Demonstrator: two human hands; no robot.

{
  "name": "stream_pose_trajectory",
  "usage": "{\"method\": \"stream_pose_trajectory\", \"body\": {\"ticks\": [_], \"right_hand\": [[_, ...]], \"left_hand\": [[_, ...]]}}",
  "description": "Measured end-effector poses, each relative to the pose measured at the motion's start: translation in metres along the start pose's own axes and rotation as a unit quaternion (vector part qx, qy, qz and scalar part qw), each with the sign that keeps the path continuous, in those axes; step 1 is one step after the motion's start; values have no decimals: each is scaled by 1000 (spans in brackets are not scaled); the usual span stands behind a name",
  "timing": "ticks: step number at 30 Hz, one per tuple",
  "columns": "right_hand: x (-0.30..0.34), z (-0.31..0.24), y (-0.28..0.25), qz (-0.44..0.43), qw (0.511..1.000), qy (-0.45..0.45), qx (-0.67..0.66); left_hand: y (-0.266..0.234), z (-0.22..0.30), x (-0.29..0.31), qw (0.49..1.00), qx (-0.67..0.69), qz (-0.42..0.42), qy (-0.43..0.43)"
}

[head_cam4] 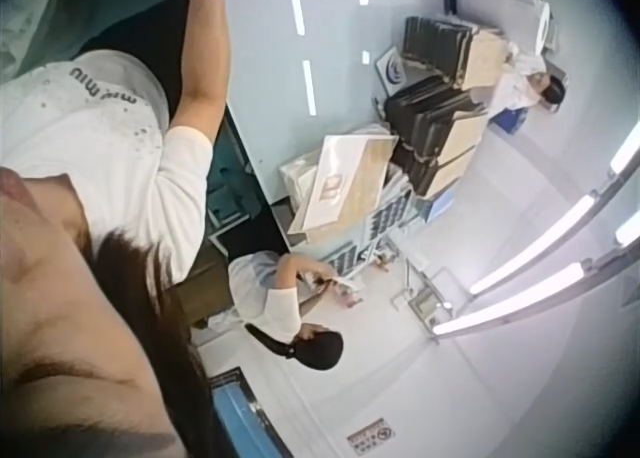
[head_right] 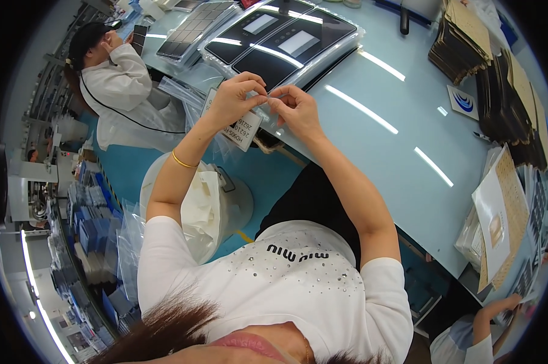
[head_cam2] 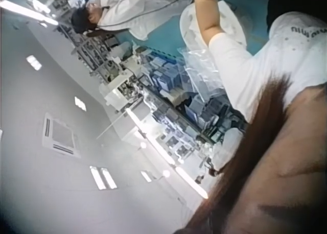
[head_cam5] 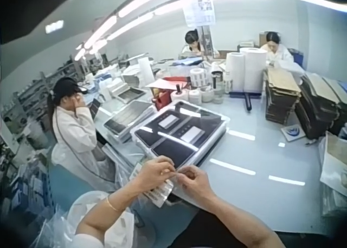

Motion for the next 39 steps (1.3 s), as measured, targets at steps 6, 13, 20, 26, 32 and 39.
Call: {"method": "stream_pose_trajectory", "body": {"ticks": [6, 13, 20, 26, 32, 39], "right_hand": [[-3, 1, 0, -1, 1000, -15, -15], [-4, 1, -1, 2, 1000, -13, -12], [-1, 5, -3, 5, 1000, -13, -7], [2, -1, 0, 17, 1000, -20, -6], [1, -5, -1, 41, 997, -42, 44], [6, -65, -1, 133, 888, -286, 334]], "left_hand": [[0, 1, 1, 1000, -3, 7, 14], [1, 5, 5, 996, -64, 28, 55], [5, 13, 12, 988, -135, 31, 70], [2, 9, 9, 996, -71, 29, 49], [-55, -12, -27, 977, 56, 195, -69], [-160, 8, -61, 916, 10, 402, -15]]}}
Point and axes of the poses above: each hand's wrist, its own x-axis away from the middle knuckle, its own y-axis out of the palm, z = x × y, the point moved 6 cm from there along -x, towards the middle knuckle, and after that the axes turned 8 degrees about -z, right-handed, at the moved point
